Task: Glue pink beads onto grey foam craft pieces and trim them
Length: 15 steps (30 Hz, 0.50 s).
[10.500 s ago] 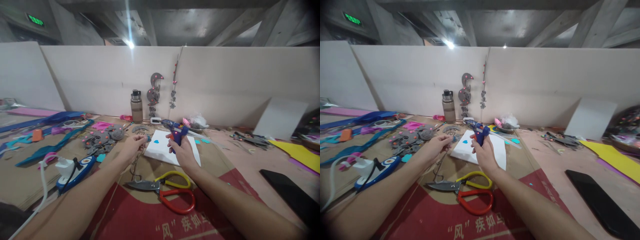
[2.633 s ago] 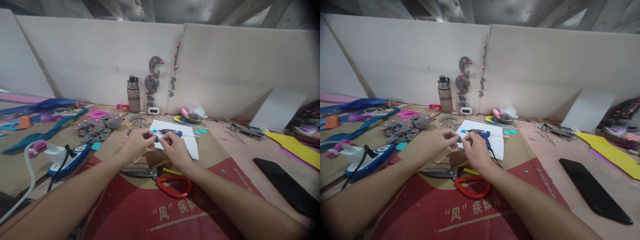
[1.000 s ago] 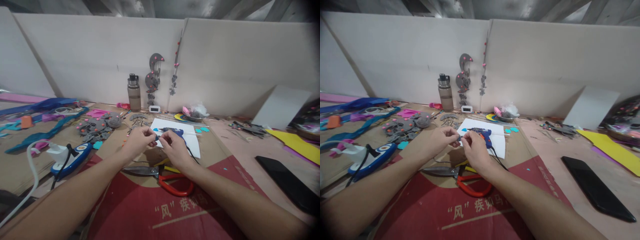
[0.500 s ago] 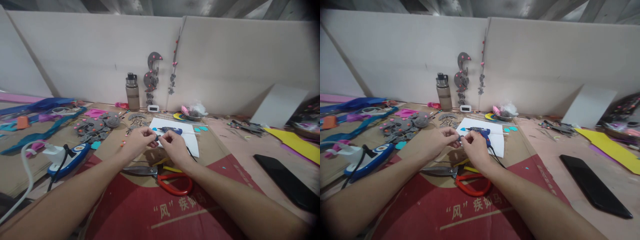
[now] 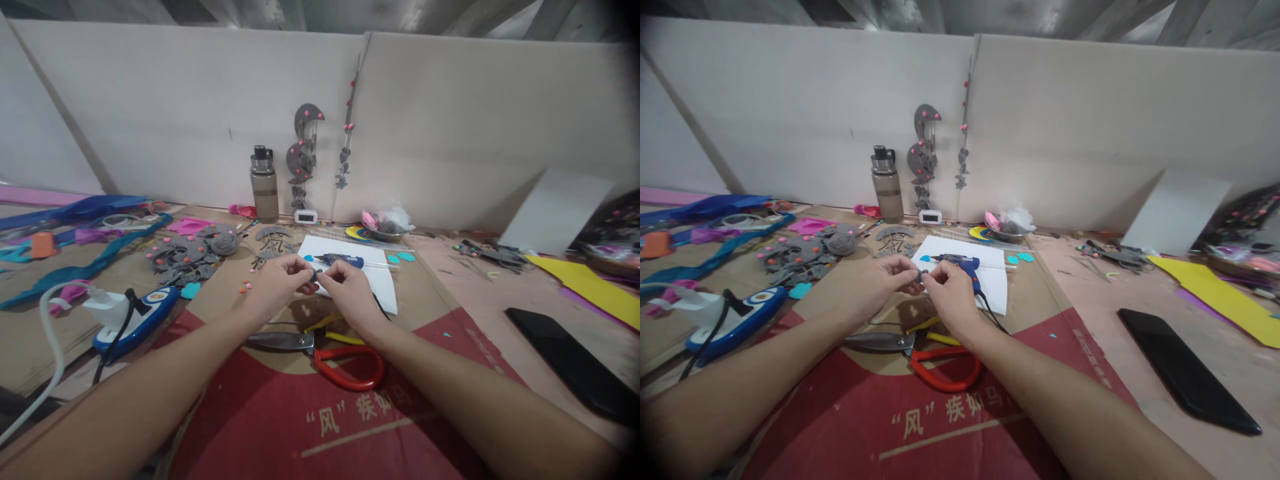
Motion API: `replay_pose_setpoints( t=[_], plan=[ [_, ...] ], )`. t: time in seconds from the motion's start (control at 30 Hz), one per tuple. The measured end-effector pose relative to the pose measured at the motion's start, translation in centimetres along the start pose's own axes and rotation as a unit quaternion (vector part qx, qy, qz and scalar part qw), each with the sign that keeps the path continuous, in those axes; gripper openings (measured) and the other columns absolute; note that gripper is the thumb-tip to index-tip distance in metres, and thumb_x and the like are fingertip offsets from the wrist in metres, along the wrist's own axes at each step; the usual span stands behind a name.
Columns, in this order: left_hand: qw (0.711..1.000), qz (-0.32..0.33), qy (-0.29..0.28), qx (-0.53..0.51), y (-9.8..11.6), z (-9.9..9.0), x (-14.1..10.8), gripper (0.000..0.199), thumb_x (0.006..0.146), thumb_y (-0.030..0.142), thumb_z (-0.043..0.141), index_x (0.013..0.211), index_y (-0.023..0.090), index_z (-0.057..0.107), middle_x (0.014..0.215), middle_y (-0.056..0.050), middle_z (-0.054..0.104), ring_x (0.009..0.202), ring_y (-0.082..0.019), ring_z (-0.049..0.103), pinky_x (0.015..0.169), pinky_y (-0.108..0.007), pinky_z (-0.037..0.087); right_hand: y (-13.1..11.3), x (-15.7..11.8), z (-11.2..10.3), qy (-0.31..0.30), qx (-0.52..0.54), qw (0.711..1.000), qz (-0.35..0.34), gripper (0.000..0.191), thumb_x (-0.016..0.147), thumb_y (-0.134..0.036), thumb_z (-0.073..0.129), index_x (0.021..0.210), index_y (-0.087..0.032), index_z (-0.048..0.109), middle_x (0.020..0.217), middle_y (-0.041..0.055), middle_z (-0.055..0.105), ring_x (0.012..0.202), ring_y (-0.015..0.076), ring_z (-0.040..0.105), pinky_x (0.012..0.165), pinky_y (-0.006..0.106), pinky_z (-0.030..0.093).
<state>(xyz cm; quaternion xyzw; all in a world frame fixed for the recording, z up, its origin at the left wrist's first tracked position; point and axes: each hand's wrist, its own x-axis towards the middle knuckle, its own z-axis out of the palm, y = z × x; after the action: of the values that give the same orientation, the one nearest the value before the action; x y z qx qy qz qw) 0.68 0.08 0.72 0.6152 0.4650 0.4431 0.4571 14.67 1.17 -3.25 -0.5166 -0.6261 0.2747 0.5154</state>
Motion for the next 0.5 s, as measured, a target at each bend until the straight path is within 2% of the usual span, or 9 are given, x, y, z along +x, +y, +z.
replay_pose_setpoints(
  t=[0.33, 0.5],
  plan=[
    [0.995, -0.001, -0.032, -0.091, -1.6, -0.1, 0.7, 0.013, 0.069, 0.026, 0.061, 0.071, 0.013, 0.058, 0.064, 0.0, 0.061, 0.062, -0.011, 0.059, 0.067, -0.026, 0.049, 0.6, 0.2, 0.1, 0.001, 0.047, 0.998, 0.035, 0.021, 0.066, -0.035, 0.061, 0.059, -0.018, 0.051, 0.054, -0.0044, 0.048, 0.052, 0.0096, 0.04, 0.049, 0.023, 0.031],
    [0.989, 0.0, -0.048, -0.139, -2.3, -0.1, 1.0, 0.017, 0.071, 0.029, 0.063, 0.075, 0.013, 0.058, 0.068, 0.0, 0.061, 0.063, -0.011, 0.059, 0.068, -0.026, 0.049, 0.5, 0.2, 0.3, -0.01, 0.096, 0.994, 0.051, 0.023, 0.066, -0.034, 0.062, 0.082, -0.018, 0.057, 0.053, -0.0074, 0.044, 0.048, 0.0089, 0.037, 0.047, 0.022, 0.028]
  ],
)
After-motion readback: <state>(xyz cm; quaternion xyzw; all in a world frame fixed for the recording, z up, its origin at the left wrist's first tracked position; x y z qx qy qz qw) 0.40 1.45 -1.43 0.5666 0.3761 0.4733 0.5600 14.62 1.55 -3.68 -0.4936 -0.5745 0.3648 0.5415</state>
